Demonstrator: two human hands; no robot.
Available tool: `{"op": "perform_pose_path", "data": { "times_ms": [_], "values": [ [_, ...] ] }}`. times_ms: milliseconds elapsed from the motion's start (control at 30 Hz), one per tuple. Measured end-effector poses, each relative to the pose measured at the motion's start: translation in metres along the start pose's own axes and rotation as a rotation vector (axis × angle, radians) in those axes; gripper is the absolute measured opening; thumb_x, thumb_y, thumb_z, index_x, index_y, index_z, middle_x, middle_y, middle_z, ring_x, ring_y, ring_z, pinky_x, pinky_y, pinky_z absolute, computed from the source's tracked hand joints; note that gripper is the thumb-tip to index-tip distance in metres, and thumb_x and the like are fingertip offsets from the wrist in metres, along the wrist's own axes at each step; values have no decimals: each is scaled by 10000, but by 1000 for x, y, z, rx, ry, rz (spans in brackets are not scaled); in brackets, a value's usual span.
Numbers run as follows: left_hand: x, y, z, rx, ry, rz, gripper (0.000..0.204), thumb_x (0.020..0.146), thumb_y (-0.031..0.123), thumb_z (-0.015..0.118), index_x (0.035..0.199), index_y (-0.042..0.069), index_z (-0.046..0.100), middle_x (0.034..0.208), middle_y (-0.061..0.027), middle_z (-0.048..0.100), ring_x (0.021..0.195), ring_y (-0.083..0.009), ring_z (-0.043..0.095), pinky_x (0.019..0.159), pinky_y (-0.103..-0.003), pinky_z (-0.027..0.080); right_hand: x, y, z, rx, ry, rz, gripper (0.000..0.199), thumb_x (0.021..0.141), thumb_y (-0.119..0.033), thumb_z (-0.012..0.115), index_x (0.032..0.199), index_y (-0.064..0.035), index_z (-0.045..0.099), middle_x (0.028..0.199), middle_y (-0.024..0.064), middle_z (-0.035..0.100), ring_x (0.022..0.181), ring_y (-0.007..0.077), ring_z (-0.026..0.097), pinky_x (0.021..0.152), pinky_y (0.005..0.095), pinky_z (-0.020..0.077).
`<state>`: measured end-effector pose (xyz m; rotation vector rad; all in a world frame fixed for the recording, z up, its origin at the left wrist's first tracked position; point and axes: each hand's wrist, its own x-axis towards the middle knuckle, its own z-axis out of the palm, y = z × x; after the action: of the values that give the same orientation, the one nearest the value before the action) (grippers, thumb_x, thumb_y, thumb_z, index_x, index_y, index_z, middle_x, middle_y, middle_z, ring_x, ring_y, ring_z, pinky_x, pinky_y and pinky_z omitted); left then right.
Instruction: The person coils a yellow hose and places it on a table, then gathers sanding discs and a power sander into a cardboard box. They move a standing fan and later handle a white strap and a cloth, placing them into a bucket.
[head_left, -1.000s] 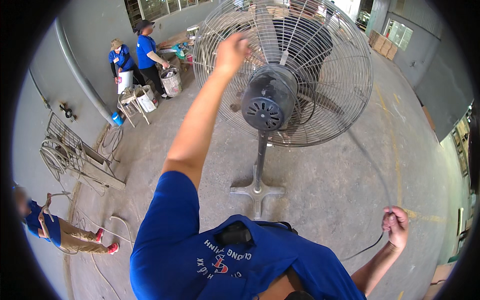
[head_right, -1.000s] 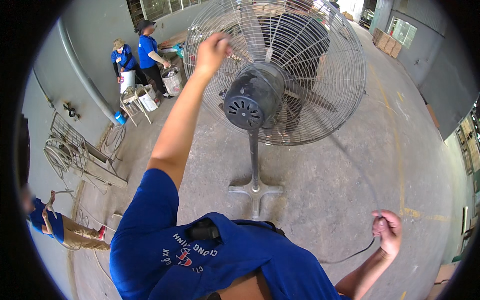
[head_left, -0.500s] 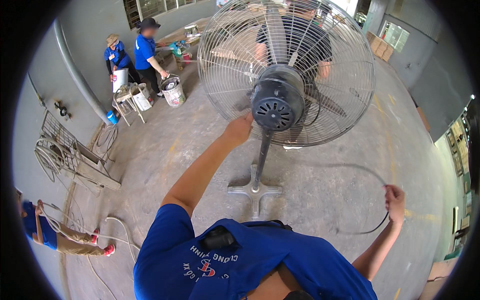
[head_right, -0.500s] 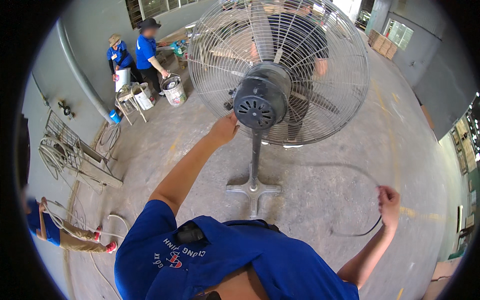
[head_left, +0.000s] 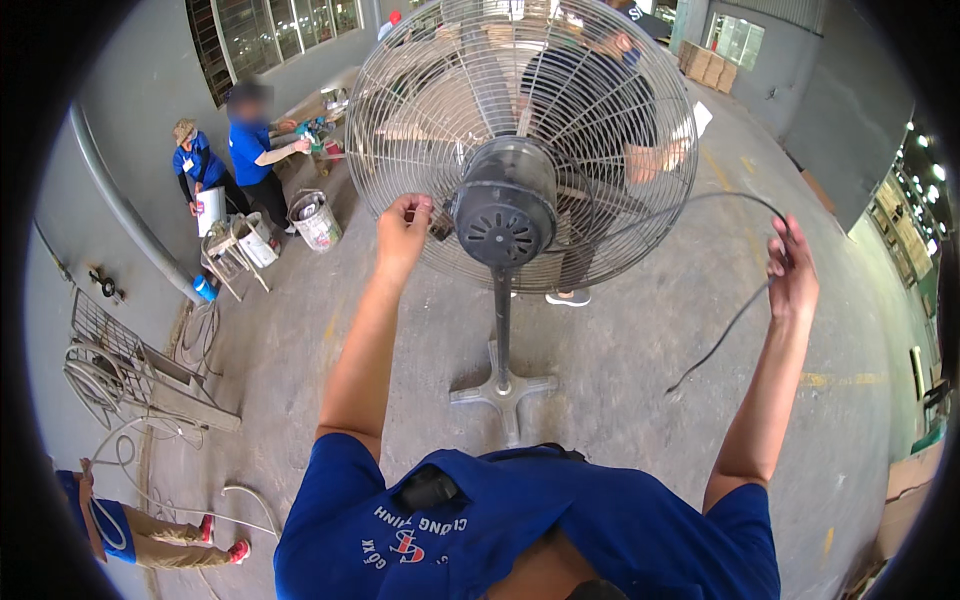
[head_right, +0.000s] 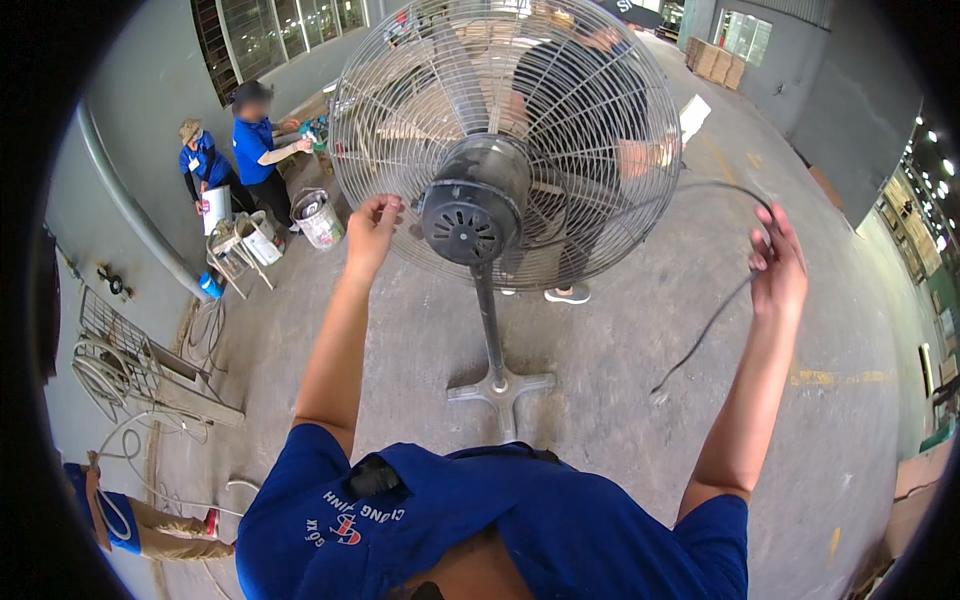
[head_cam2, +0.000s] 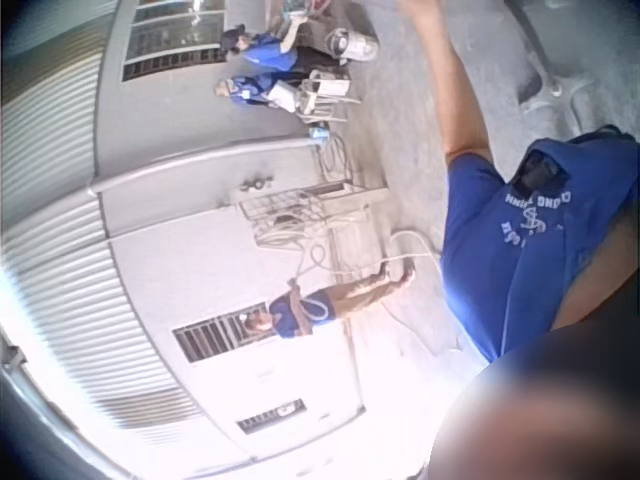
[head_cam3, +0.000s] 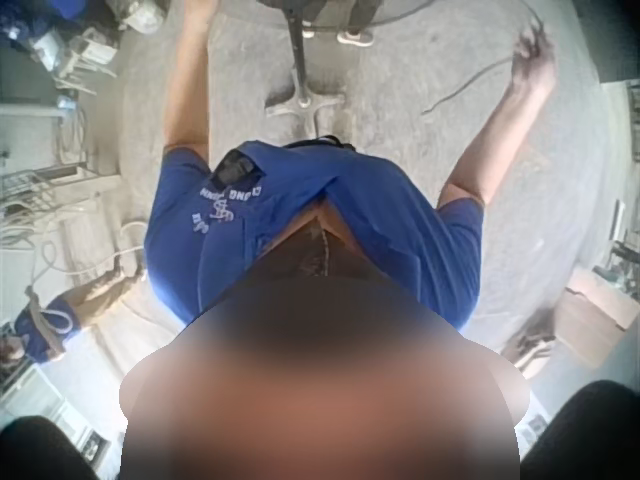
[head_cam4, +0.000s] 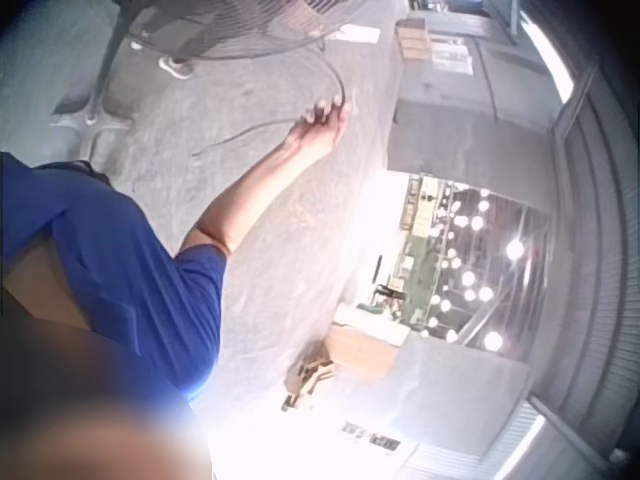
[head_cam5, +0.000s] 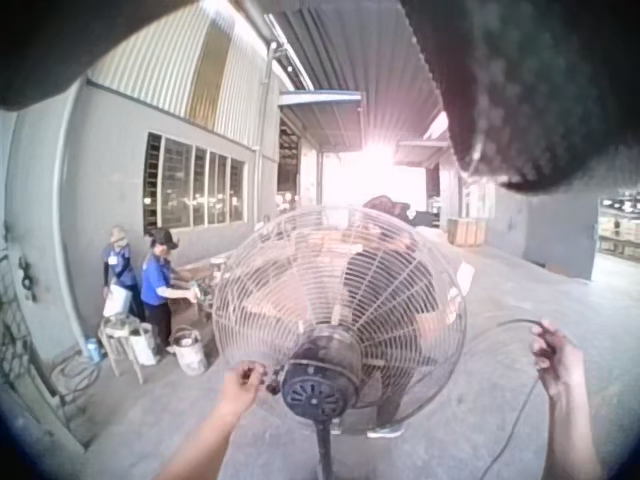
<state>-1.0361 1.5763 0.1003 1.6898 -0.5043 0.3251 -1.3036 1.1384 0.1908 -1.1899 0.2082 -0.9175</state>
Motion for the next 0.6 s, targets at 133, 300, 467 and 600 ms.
{"op": "perform_pose_path", "data": {
  "times_ms": [133,300,467,600],
  "values": [
    [-14,51,31,376,127,579,168,796,108,631,947,33,631,899,-106,602,817,-241,583,730,-327,468,22,-8,80,-93,-150,3,375,916,-35,353,1284,-30,423,1164,71,559,790,116,591,511,194,373],
    [-15,72,43,335,-30,638,212,771,101,640,968,24,624,972,-137,571,914,-311,551,802,-369,449,15,-15,195,-104,-505,-17,343,914,-40,375,1246,-35,459,1135,68,564,744,141,612,502,209,384],
    [-31,69,23,-383,-161,180,315,919,265,482,1095,22,581,1064,-114,583,1007,-246,557,878,-327,426,-43,15,318,-177,-890,0,339,912,-77,413,1245,-55,473,1135,59,543,748,128,613,510,177,411],
    [-62,52,12,-1043,-406,-113,444,956,357,390,1234,17,459,1023,-96,597,1015,-210,560,900,-355,422,-66,86,410,-483,-1053,44,339,893,-66,455,1231,-42,477,1101,100,522,646,164,616,467,231,472]
  ]
}}
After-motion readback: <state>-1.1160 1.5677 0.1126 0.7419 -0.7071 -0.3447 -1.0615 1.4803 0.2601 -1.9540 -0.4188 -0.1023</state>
